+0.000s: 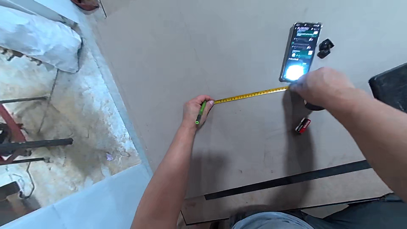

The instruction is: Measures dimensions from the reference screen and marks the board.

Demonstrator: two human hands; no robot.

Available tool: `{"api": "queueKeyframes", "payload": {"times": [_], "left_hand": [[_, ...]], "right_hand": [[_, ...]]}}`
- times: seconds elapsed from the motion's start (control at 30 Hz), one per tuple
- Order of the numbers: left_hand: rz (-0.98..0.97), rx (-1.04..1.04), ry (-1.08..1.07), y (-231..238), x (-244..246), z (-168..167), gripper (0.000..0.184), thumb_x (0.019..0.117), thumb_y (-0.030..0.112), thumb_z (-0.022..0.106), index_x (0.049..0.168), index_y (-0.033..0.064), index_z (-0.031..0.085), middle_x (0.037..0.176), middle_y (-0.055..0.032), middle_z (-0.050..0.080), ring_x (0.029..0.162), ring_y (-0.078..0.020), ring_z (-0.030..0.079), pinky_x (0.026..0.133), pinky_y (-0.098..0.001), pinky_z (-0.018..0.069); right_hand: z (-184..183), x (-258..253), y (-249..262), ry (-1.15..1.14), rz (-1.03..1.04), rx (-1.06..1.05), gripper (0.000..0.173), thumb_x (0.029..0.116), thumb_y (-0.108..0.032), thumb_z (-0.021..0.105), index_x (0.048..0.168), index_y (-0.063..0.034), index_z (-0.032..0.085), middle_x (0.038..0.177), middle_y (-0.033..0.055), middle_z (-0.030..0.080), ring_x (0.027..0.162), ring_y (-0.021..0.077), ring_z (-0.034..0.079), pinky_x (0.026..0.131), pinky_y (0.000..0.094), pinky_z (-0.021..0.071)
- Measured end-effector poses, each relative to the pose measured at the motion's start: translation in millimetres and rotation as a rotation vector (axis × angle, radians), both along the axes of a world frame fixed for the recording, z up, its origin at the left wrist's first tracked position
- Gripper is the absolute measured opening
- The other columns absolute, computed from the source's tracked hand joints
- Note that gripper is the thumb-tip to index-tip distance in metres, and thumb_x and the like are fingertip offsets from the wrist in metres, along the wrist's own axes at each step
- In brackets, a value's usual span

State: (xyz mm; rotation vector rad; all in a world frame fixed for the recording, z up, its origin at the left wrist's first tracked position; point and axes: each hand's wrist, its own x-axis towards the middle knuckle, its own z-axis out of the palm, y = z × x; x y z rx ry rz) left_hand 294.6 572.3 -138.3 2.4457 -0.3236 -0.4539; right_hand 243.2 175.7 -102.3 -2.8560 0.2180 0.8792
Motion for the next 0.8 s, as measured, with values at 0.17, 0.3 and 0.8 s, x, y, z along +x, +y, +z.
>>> {"api": "queueKeyframes", "payload": {"times": [0.17, 0.3, 0.8], "left_hand": [[-0.025, -0.098, 0.060, 2.6, 7.4, 0.2, 0.022, 0.1034, 0.027, 0.059, 0.110, 0.0156, 0.076, 0.093, 0.0005, 0.075, 0.081, -0.0069, 0.068, 0.077, -0.0346, 0.0570], [0.005, -0.183, 0.021, 4.8, 8.2, -6.0, 0.017, 0.0999, 0.024, 0.066, 0.108, 0.0144, 0.077, 0.094, 0.0023, 0.076, 0.080, -0.0032, 0.069, 0.076, -0.0272, 0.0577], [0.033, -0.166, -0.037, 1.2, 6.2, -12.7, 0.015, 0.0972, 0.030, 0.072, 0.102, 0.0181, 0.079, 0.090, 0.0055, 0.076, 0.078, -0.0012, 0.069, 0.074, -0.0266, 0.0575]], "right_hand": [[3.8, 22.5, -6.6, -0.046, 0.084, -0.029, 0.044, 0.1093, -0.039, 0.048, 0.100, -0.0006, 0.066, 0.095, 0.0317, 0.066, 0.095, 0.0560, 0.066, 0.069, 0.0731, 0.0486], [-0.1, 32.4, -10.9, -0.053, 0.141, -0.034, 0.042, 0.1096, -0.040, 0.047, 0.103, -0.0046, 0.068, 0.095, 0.0294, 0.067, 0.096, 0.0544, 0.066, 0.069, 0.0723, 0.0487], [-1.7, 34.3, -13.9, -0.024, 0.169, -0.045, 0.046, 0.1074, -0.048, 0.048, 0.094, -0.0089, 0.069, 0.090, 0.0216, 0.069, 0.092, 0.0469, 0.068, 0.068, 0.0674, 0.0513]]}}
